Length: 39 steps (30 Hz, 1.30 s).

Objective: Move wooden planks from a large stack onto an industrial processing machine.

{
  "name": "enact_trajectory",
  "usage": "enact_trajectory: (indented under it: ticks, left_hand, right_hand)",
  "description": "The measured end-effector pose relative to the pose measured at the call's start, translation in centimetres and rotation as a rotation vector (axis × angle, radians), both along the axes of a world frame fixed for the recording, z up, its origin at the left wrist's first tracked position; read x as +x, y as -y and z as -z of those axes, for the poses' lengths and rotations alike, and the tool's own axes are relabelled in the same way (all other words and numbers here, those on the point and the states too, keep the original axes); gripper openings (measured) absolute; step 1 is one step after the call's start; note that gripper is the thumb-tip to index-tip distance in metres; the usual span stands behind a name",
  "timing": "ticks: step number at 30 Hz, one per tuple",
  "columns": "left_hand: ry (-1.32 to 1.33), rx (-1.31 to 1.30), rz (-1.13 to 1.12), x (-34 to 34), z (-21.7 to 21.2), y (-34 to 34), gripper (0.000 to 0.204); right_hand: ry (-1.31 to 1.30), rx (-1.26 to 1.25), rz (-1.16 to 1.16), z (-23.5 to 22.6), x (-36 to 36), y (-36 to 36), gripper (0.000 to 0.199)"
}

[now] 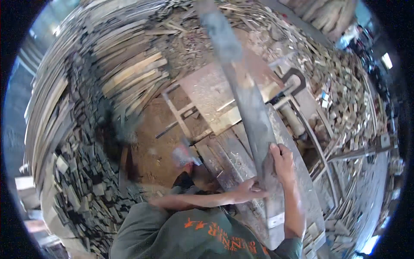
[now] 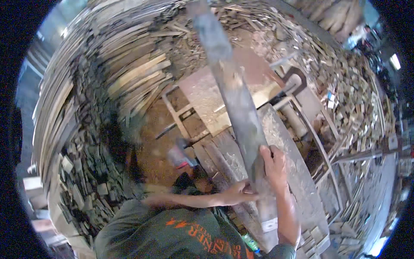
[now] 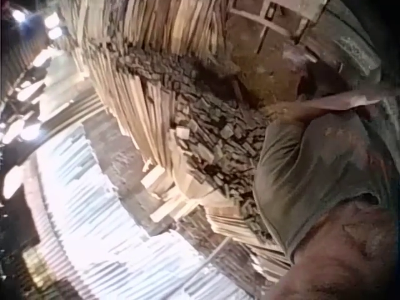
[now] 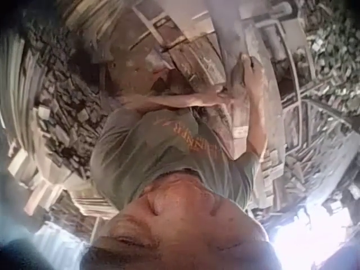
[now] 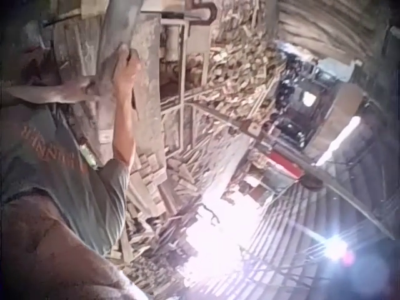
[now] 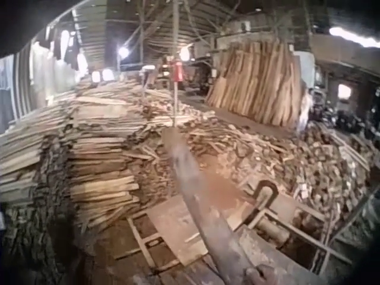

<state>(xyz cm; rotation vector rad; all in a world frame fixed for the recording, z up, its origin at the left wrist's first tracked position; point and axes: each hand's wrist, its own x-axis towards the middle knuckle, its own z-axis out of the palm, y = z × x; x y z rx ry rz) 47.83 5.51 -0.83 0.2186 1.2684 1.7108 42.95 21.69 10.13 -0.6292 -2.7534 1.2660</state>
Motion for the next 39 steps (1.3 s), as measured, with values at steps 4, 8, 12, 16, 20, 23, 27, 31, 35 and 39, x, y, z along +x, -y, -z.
enact_trajectory:
  ticks: [4,8,12,16,20,23,27,31,35,39]
  left_hand:
    - [-0.131,0.166,-0.141,-2.6,-5.2,3.5,0.058]
    - [-0.485,0.160,-0.278,-9.3,-6.9,8.3,0.046]
    - [-0.376,0.223,-0.380,-15.2,-9.3,10.5,0.032]
    - [-0.075,0.387,-0.461,-15.9,-14.1,8.8,0.023]
    - [0.125,0.581,-0.453,-12.8,-12.2,5.1,0.038]
    - [0.491,0.257,-0.397,-8.5,-11.3,3.7,0.038]
    - [0.625,0.157,-0.312,-4.2,-5.2,1.2,0.040]
    - [0.686,0.040,-0.309,-4.2,-5.1,2.0,0.033]
    - [0.673,0.177,-0.259,-4.3,-4.4,2.8,0.036]
    - [0.555,0.060,-0.246,-4.2,-5.7,2.8,0.043]
  right_hand:
    - [-0.062,-0.273,-0.076,-3.9,-3.5,5.2,0.039]
    - [-0.183,-0.089,-0.375,-5.6,-2.0,5.7,0.081]
    - [0.061,0.000,-0.484,-4.4,7.6,4.1,0.112]
    - [0.556,0.646,-0.151,-6.3,15.1,10.9,0.143]
    - [0.479,0.881,0.054,-8.6,17.5,10.3,0.097]
    - [0.579,1.048,-0.119,-12.6,20.7,7.8,0.092]
    - [0.717,0.837,-0.073,-14.9,19.9,7.7,0.082]
    - [0.597,0.855,-0.061,-14.3,20.8,8.6,0.076]
    - [0.579,0.792,-0.039,-13.7,21.4,8.9,0.084]
    - [0.439,0.762,-0.113,-12.5,23.3,7.5,0.085]
